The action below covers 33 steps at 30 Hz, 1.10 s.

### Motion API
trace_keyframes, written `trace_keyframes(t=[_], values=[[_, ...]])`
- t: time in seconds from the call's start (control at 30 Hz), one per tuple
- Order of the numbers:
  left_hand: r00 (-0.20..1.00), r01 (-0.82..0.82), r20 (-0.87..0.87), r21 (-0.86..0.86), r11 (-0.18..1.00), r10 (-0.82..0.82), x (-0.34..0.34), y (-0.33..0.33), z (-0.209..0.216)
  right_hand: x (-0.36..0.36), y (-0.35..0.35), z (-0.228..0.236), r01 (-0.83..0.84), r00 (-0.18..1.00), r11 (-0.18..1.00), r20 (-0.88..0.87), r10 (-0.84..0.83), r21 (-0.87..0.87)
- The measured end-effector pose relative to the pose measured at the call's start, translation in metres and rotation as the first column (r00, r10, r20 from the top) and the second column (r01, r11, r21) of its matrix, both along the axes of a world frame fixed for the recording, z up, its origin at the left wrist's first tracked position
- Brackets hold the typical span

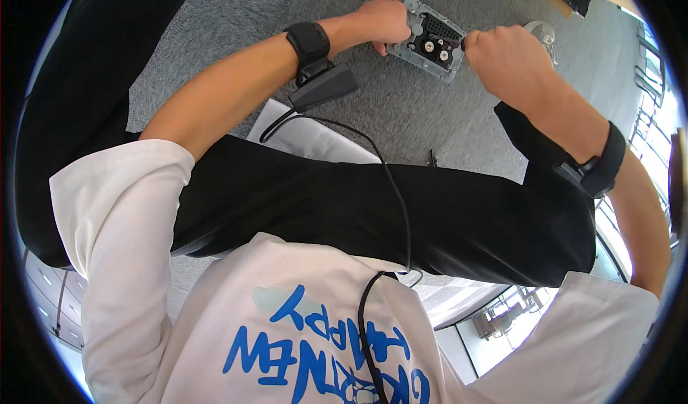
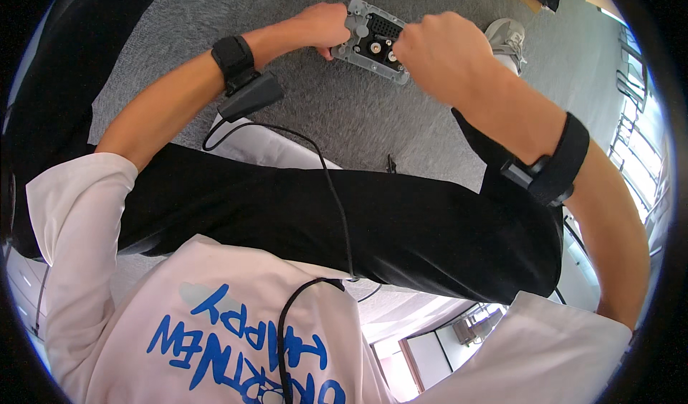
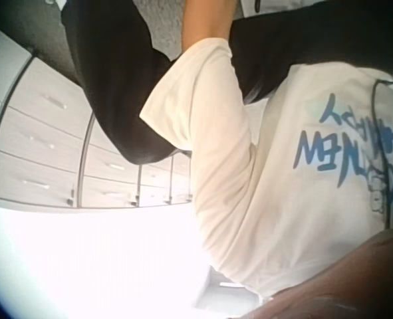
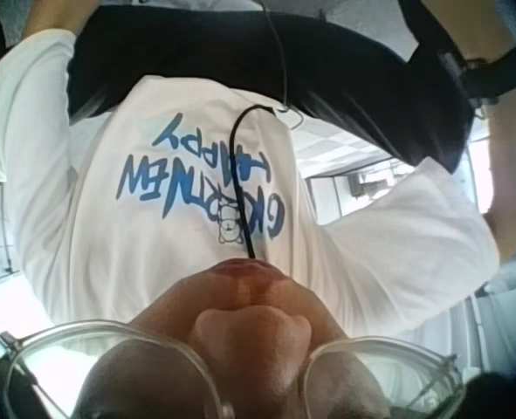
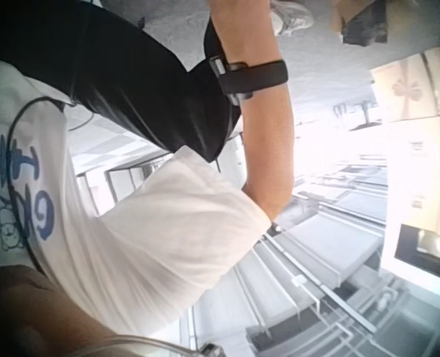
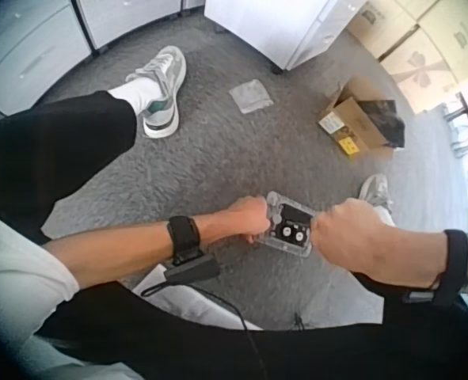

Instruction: The person uses a screwdriver to remove screws from a metal component on the floor. They unscrew several fasteners, put the tool down, and then lift and separate the two parts of the housing.

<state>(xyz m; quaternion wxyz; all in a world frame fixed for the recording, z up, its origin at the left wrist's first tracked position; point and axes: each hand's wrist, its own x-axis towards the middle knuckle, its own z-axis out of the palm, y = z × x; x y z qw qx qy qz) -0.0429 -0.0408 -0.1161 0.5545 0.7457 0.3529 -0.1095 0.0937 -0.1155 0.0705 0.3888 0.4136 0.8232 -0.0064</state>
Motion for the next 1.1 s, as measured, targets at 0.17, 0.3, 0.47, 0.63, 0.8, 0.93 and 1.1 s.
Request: trace_keyframes(t=[0.17,0.3,0.47,0.63,0.8,0.93,1.1], values=[[1.000,0.025,-0.016,0.083,0.996,-0.024,0.001,-0.001,0.004,-0.002,0.005,0.003,0.031,0.999,0.999,-0.039,-0.031,-0.007],[1.000,0.030,-0.010,0.107,0.994,-0.029,0.003,-0.001,0.008,-0.001,0.008,0.006,0.122,0.992,0.992,-0.015,-0.122,-0.019],[1.000,0.007,0.004,0.112,0.994,-0.007,-0.003,-0.004,0.011,-0.005,0.018,0.004,0.160,0.987,0.983,0.001,-0.160,-0.094],[1.000,0.025,0.008,0.122,0.992,-0.026,-0.001,-0.003,0.013,0.000,0.014,0.002,0.182,0.979,0.983,-0.088,-0.181,-0.004],[1.000,0.015,-0.015,0.114,0.993,-0.014,0.001,-0.003,0.009,-0.001,0.017,0.000,0.249,0.966,0.967,-0.053,-0.252,-0.047],[1.000,-0.009,0.004,0.142,0.990,0.008,0.002,-0.001,0.002,-0.001,0.016,0.004,0.265,0.963,0.964,-0.045,-0.267,-0.031],[1.000,0.002,0.021,-0.049,0.999,-0.001,0.001,0.008,-0.005,-0.009,0.016,0.009,0.239,0.971,0.971,-0.014,-0.239,-0.008]])
